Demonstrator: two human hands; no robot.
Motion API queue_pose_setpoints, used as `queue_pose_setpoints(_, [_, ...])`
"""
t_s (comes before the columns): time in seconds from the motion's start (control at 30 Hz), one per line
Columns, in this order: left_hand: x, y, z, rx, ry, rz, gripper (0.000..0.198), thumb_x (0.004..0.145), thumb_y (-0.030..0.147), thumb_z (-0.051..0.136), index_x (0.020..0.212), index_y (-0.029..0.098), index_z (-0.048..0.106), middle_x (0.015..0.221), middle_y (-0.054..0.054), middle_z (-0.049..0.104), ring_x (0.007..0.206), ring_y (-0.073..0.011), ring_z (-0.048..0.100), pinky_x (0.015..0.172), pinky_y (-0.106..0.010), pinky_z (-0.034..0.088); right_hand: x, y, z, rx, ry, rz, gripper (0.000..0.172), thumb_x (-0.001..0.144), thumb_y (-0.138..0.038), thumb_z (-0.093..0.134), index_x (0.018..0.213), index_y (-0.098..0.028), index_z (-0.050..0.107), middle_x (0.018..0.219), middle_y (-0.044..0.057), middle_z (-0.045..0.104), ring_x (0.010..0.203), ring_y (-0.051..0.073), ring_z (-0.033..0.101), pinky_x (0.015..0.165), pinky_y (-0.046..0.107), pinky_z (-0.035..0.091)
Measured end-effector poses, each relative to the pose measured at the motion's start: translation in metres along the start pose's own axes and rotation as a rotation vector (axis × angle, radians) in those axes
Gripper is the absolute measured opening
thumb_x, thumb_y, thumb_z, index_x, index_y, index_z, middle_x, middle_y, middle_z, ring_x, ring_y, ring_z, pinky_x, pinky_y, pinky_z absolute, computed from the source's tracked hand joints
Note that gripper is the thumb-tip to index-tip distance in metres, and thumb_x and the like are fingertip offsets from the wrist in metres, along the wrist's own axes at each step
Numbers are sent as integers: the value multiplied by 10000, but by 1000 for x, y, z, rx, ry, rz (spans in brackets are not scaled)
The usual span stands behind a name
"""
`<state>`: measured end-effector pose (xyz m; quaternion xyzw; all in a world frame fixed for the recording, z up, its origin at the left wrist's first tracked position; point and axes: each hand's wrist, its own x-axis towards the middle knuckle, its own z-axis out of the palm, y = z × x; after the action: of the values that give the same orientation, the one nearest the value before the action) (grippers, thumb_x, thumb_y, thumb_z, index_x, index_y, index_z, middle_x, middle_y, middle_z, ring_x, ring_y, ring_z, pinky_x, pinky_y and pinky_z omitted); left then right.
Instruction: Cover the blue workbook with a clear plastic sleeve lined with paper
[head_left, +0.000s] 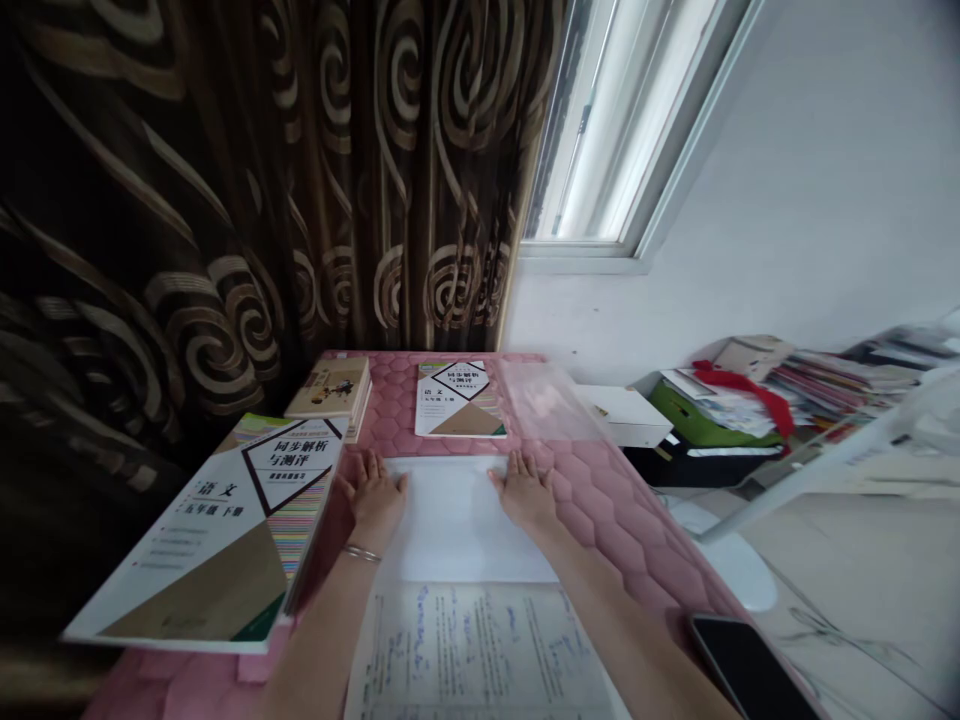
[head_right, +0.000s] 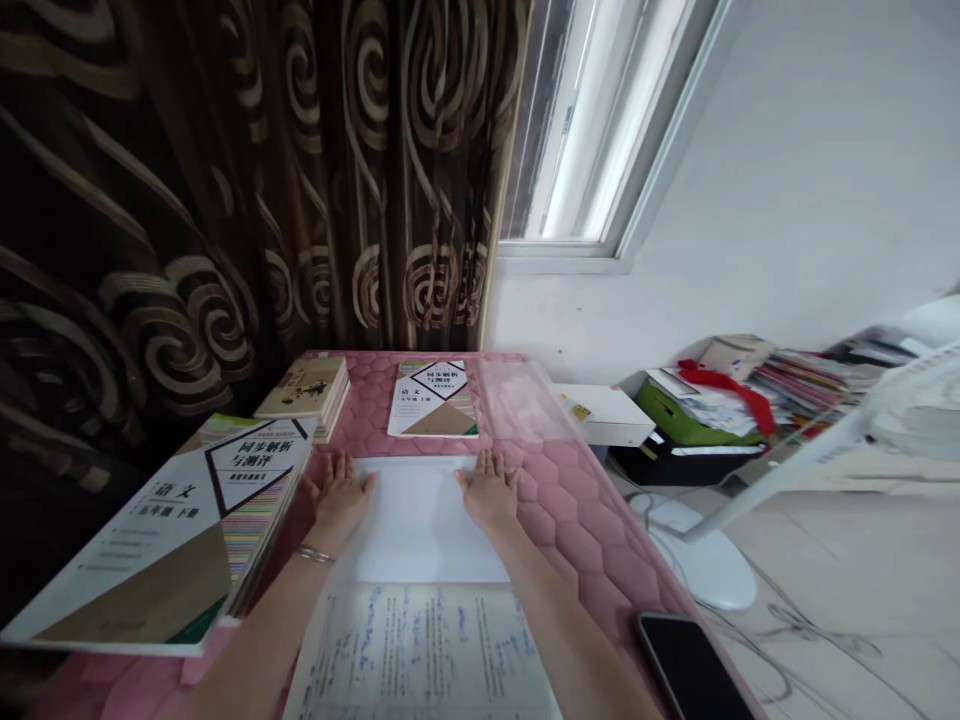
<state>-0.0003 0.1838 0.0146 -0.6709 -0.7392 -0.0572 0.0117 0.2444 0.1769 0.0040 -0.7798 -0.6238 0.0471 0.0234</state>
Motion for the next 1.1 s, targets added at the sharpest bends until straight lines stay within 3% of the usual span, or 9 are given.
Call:
queue_pose_setpoints(0.17, [-36,0,-7,44,-68,72,570,935,388,298,1450,162,395,1561,-109,264,1447,-347,182,1114,-682,86,0,0,4,-31,-15,8,716,974,-495,142,1498,-10,201,1564,196,203,1461,298,117,1121,611,115])
queue_pose_setpoints(0.3, [-61,-5,-10,-35,-132,55,572,935,378,313,1468,177,361,1553,-94,290,1432,-338,237,1111,-666,172,-3,-8,-5,-136,26,-8,684,970,-457,222,1458,14,310,1538,235,256,1450,366,102,1081,678,69])
queue_pose_setpoints(0.37, [-66,-6,-11,-67,-103,46,563,934,361,322,1464,178,370,1549,-96,304,1430,-330,246,1119,-655,174,-7,-25,-16,-160,82,-81,629,957,-419,309,1401,12,420,1507,254,317,1429,398,151,1076,667,96])
queue_pose_setpoints(0.47, [-68,-5,-11,-106,-55,30,541,934,352,342,1448,197,403,1541,-91,331,1423,-322,267,1128,-638,175,-10,-69,-30,-56,106,-259,537,929,-429,422,1278,-46,563,1395,249,476,1308,372,385,1042,541,286])
queue_pose_setpoints(0.53, [-68,-5,-10,-124,-28,23,527,936,359,351,1433,201,430,1530,-96,358,1415,-316,286,1135,-620,179,-9,-106,-35,66,50,-322,518,900,-501,481,1203,-102,611,1325,217,543,1233,329,471,985,450,374])
queue_pose_setpoints(0.67, [-69,-7,-4,-151,-18,10,525,931,360,375,1427,205,442,1505,-117,397,1396,-306,329,1144,-591,185,-3,-163,-30,171,-80,-345,586,788,-589,624,1170,-145,617,1287,179,575,1222,305,499,957,390,407])
queue_pose_setpoints(0.87, [-69,-9,3,-171,17,-37,549,907,405,433,1407,183,478,1498,-143,402,1418,-348,269,1149,-566,193,15,-184,-20,141,-147,-311,545,729,-579,700,1067,-153,670,1147,155,671,1092,286,609,890,356,458])
queue_pose_setpoints(1.1, [-74,-7,11,-171,99,-48,575,906,430,450,1431,195,446,1505,-176,376,1407,-395,265,1124,-554,266,48,-200,-14,114,-152,-258,503,850,-517,583,1078,-79,681,1086,206,692,1046,276,650,845,327,458])
